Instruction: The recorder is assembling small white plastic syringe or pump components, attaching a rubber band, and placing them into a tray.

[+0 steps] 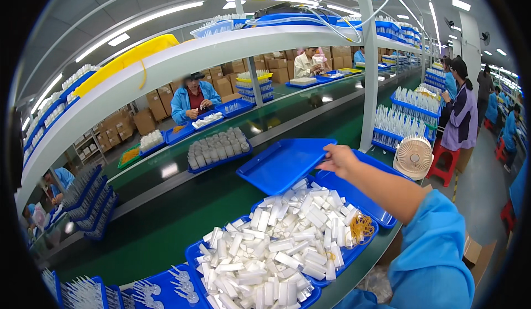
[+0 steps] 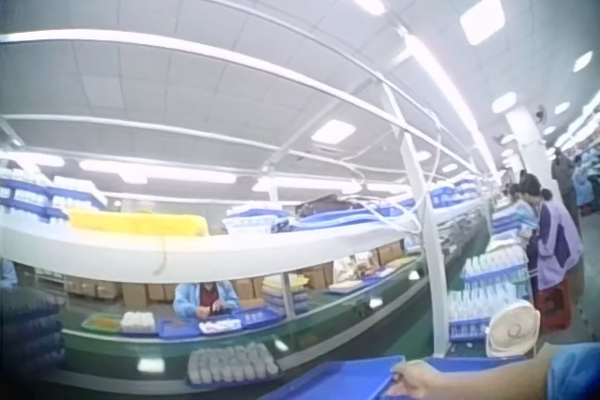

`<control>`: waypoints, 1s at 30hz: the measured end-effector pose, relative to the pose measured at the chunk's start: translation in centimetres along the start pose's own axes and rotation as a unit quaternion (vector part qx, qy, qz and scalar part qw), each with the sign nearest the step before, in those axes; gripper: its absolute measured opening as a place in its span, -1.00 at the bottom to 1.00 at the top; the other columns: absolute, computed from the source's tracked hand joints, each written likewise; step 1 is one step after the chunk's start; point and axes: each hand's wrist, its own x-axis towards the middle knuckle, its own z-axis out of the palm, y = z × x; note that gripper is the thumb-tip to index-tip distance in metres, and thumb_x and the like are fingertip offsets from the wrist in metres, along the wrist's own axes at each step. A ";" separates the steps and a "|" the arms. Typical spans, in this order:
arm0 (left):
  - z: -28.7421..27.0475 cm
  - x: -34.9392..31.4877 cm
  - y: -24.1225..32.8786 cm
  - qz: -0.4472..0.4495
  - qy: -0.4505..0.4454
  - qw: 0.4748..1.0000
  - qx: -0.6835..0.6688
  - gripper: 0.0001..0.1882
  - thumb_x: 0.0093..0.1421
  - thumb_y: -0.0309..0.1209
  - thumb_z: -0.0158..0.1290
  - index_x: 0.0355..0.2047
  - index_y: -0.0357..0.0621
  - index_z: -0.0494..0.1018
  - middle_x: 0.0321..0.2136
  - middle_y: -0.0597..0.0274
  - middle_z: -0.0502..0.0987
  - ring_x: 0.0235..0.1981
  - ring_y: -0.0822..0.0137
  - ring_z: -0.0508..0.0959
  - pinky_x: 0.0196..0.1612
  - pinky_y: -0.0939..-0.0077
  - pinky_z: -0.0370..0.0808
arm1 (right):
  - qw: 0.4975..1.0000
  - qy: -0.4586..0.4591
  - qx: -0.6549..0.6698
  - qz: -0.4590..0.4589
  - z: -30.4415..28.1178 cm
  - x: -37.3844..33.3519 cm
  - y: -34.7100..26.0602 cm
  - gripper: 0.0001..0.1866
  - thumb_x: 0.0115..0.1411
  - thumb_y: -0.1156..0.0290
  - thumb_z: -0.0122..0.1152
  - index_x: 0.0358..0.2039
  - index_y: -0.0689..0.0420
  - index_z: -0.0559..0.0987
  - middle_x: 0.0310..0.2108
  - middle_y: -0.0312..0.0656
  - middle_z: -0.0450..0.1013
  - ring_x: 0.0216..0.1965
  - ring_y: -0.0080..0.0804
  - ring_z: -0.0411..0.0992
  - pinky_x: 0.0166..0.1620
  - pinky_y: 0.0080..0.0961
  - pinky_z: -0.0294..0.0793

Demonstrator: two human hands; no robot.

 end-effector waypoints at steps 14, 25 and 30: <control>-0.2 -0.2 -0.5 0.009 -0.037 0.999 0.002 -0.76 -0.10 -0.53 0.09 -0.34 -0.10 0.50 -0.31 0.13 0.49 -0.37 0.14 0.51 -0.30 0.35 0.46 | 0.997 -0.019 0.075 0.013 9.9 4.2 7.3 -0.80 0.10 0.43 0.01 -0.56 0.24 0.28 -0.56 -0.01 0.38 -0.59 -0.13 0.49 -0.72 -0.61 0.46; 0.3 -0.5 -0.8 0.006 -0.026 0.999 -0.019 -0.77 -0.09 -0.52 0.07 -0.34 -0.10 0.51 -0.30 0.11 0.49 -0.36 0.15 0.52 -0.29 0.35 0.47 | 0.997 0.005 0.073 -0.030 13.0 8.2 6.9 -0.84 0.05 0.48 0.04 -0.52 0.28 0.29 -0.57 -0.15 0.26 -0.71 -0.24 0.41 -0.71 -0.54 0.48; 0.2 -0.4 -0.5 -0.003 -0.045 0.999 -0.010 -0.76 -0.09 -0.49 0.09 -0.32 -0.11 0.50 -0.30 0.08 0.49 -0.35 0.12 0.51 -0.29 0.32 0.46 | 0.996 0.005 0.078 -0.037 13.4 9.3 6.8 -0.84 0.04 0.48 0.04 -0.54 0.28 0.30 -0.57 -0.15 0.25 -0.75 -0.28 0.38 -0.70 -0.48 0.49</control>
